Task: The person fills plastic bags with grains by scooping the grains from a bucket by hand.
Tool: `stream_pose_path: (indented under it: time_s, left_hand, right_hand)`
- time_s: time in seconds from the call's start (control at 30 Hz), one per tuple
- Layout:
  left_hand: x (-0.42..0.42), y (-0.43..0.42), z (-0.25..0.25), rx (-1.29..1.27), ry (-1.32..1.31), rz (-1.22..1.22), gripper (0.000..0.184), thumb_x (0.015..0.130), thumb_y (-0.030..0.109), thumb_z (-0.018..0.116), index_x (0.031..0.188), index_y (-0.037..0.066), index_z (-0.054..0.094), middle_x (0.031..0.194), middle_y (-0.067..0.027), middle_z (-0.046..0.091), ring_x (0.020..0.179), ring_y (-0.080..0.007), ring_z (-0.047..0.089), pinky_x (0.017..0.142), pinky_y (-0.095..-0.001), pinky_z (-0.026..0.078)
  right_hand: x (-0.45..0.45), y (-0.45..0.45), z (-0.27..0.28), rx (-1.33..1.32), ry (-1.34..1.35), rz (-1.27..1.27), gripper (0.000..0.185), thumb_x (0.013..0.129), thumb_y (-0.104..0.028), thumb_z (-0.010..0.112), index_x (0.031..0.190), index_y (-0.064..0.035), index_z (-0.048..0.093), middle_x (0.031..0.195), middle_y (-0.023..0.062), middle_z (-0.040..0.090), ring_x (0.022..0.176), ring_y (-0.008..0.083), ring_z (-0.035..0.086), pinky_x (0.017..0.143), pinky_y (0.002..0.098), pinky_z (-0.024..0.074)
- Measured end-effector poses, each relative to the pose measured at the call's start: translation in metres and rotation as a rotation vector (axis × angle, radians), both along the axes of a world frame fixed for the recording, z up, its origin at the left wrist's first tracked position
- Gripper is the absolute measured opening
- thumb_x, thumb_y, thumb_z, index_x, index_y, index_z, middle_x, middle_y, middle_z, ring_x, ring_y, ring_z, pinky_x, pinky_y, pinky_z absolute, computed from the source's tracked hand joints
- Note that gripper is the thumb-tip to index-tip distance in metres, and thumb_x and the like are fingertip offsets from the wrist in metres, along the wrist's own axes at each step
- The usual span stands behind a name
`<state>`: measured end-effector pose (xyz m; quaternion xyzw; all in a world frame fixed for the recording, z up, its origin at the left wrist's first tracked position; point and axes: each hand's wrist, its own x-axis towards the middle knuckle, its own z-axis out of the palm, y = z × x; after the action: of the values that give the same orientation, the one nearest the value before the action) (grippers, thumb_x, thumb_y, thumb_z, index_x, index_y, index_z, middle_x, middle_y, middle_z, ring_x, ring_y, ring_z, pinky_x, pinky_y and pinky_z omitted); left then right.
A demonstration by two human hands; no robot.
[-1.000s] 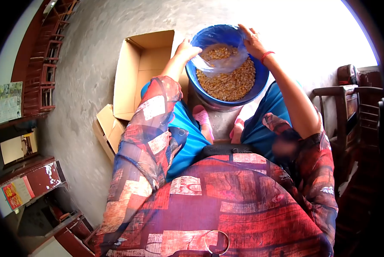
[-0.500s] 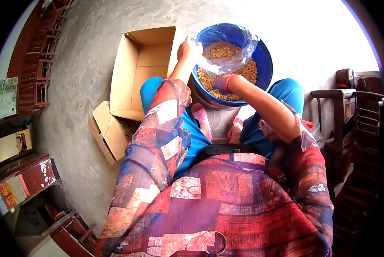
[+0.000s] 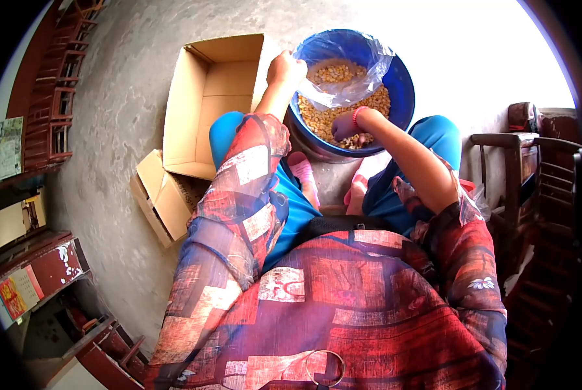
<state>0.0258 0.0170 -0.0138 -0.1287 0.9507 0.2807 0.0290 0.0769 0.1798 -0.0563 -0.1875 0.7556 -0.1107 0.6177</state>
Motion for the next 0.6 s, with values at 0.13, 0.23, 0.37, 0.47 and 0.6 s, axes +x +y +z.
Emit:
stream_pose_path:
  time_s: [0.13, 0.23, 0.37, 0.47, 0.6]
  left_hand:
    - [0.000, 0.000, 0.001, -0.004, 0.001, -0.012, 0.040, 0.074, 0.025, 0.055, 0.108, 0.004, 0.055, 0.101, -0.0176, 0.060, 0.096, -0.0303, 0.058, 0.082, -0.0373, 0.046]
    - [0.000, 0.000, 0.001, 0.008, 0.001, -0.012, 0.040, 0.073, 0.025, 0.055, 0.108, 0.003, 0.056, 0.101, -0.0176, 0.060, 0.096, -0.0302, 0.058, 0.082, -0.0373, 0.046]
    - [0.000, 0.001, 0.003, 0.006, -0.007, -0.008, 0.041, 0.073, 0.024, 0.055, 0.108, 0.003, 0.055, 0.103, -0.0178, 0.060, 0.098, -0.0297, 0.057, 0.083, -0.0370, 0.046]
    - [0.000, 0.000, 0.000, 0.017, -0.007, 0.003, 0.041, 0.073, 0.023, 0.055, 0.108, 0.003, 0.055, 0.104, -0.0180, 0.059, 0.099, -0.0295, 0.057, 0.083, -0.0367, 0.046]
    - [-0.001, 0.000, 0.001, 0.022, -0.025, 0.022, 0.042, 0.072, 0.023, 0.055, 0.109, 0.004, 0.055, 0.105, -0.0180, 0.059, 0.099, -0.0292, 0.057, 0.084, -0.0363, 0.045]
  right_hand:
    - [-0.001, 0.004, 0.023, -0.175, -0.117, -0.145, 0.030, 0.081, -0.021, 0.051, 0.104, -0.0018, 0.055, 0.090, 0.0107, 0.058, 0.059, 0.0179, 0.059, 0.048, 0.0277, 0.0530]
    - [-0.004, 0.009, 0.036, -0.254, -0.166, -0.208, 0.026, 0.077, -0.019, 0.056, 0.098, -0.0031, 0.058, 0.083, 0.0085, 0.059, 0.060, 0.0177, 0.060, 0.050, 0.0269, 0.0534]
    - [-0.009, 0.014, 0.062, -0.398, -0.215, -0.289, 0.019, 0.081, -0.019, 0.053, 0.088, -0.0030, 0.060, 0.073, 0.0061, 0.059, 0.060, 0.0160, 0.060, 0.051, 0.0266, 0.0534]
    - [-0.018, 0.014, 0.093, -0.547, -0.226, -0.291, 0.020, 0.084, -0.019, 0.050, 0.086, -0.0028, 0.061, 0.073, 0.0051, 0.059, 0.060, 0.0146, 0.060, 0.052, 0.0255, 0.0531]
    - [-0.034, 0.012, 0.118, -0.789, 0.078, -0.539, 0.022, 0.084, -0.021, 0.051, 0.088, -0.0013, 0.061, 0.075, 0.0052, 0.060, 0.063, 0.0126, 0.060, 0.055, 0.0245, 0.0532]
